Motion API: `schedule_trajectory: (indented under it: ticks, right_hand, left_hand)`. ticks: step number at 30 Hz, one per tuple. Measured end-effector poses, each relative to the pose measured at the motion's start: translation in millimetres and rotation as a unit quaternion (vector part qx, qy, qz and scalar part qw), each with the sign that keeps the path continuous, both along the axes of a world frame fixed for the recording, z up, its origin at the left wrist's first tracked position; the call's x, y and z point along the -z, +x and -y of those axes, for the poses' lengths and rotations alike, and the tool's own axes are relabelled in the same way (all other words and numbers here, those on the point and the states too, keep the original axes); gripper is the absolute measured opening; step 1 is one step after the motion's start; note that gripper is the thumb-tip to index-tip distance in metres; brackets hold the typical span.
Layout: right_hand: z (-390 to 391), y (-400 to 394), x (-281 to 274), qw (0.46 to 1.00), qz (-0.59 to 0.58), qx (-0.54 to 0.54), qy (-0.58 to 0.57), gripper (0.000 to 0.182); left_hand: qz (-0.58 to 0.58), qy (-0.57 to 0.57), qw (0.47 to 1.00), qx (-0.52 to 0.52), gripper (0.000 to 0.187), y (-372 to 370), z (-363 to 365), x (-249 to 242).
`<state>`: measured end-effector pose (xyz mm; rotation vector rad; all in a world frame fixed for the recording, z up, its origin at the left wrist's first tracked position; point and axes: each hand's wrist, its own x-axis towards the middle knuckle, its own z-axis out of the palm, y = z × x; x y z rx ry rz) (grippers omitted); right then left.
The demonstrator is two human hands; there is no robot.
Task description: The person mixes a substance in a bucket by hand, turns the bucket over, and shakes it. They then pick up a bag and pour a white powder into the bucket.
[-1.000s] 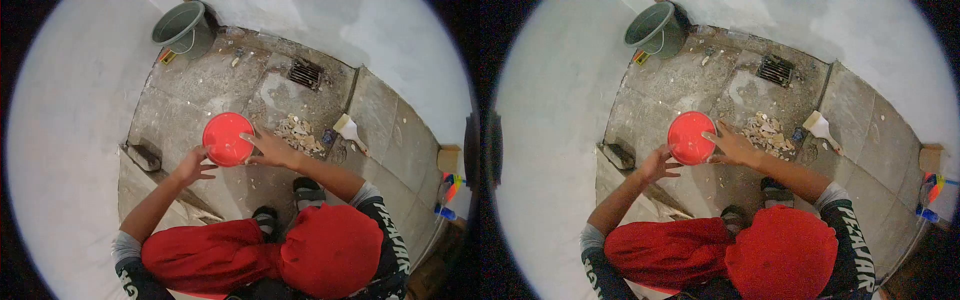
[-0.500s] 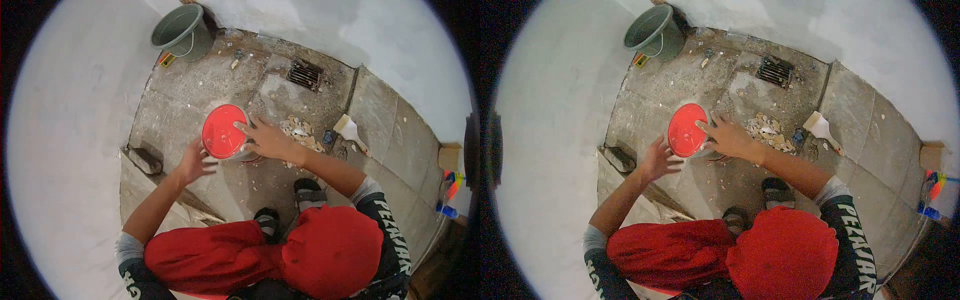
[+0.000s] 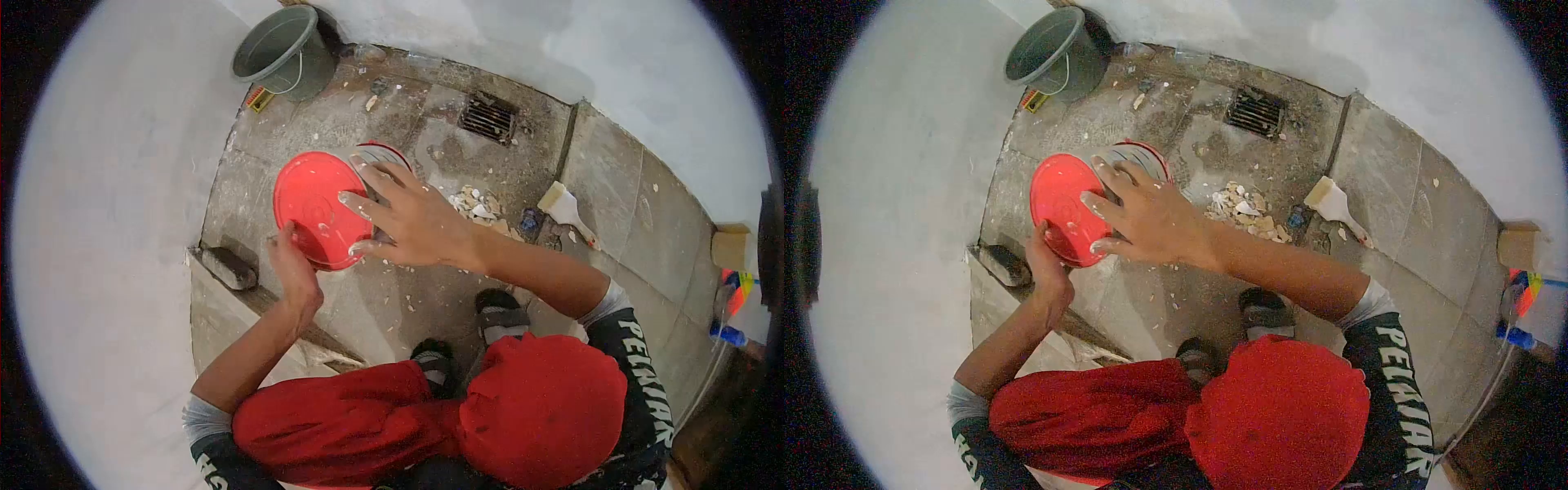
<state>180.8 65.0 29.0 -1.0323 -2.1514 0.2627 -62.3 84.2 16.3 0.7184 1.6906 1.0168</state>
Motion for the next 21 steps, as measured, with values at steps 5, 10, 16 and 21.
schedule_trajectory:
  ticks: [5,10,16,21]
  right_hand:
    - [0,3,-6,1.000,-0.007,-0.009,-0.005,0.067]
    - [-4,-11,66,0.981,0.048,0.013,-0.189,0.081]
    - [-15,-1,69,0.953,0.031,-0.008,-0.300,0.079]
    - [-29,16,41,0.952,-0.105,0.107,-0.265,0.068]
  left_hand:
    - [0.045,-0.027,0.997,0.055,0.044,-10,-12,-9]
    - [0.057,-0.317,0.928,0.188,0.061,-39,-6,38]
    - [0.131,-0.281,0.925,0.221,0.072,-26,0,35]
    - [0.082,-0.105,0.962,0.238,0.067,-23,-14,11]
